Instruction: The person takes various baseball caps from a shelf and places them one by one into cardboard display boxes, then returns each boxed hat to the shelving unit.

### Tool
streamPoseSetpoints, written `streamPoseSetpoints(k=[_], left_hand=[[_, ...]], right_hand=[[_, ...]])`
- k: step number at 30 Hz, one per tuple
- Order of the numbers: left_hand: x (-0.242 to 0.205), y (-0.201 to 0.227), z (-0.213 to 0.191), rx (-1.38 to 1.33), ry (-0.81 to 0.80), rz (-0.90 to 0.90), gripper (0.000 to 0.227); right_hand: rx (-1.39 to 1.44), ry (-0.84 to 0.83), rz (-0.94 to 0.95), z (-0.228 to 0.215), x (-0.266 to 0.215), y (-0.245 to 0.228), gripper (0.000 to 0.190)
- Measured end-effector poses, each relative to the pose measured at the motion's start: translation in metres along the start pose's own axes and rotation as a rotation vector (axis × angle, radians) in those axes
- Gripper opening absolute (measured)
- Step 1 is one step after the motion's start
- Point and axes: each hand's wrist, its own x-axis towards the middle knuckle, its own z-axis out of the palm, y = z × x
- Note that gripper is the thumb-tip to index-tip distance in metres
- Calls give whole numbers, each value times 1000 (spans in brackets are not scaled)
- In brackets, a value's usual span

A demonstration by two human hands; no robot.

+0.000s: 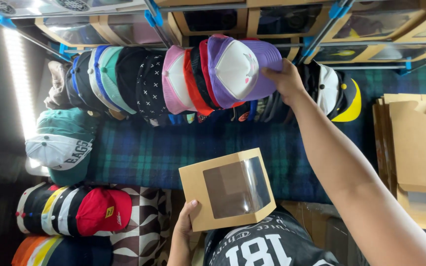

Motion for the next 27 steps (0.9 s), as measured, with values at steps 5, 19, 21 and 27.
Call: streamPoseSetpoints(k=[5, 19, 21, 27], left_hand=[[-33, 14, 31, -42, 149, -38, 69], [-26, 17, 61, 204, 0, 144, 88], [-17, 11, 63, 218, 22, 187, 92], [-30, 24, 111, 557, 219, 255, 126]], right_hand=[[128, 153, 147, 16, -61, -16, 39], [-786, 346, 61, 27, 2, -6, 65], [-798, 453, -106, 19, -10, -1, 69], [-575, 354, -740, 0, -125, -14, 41]])
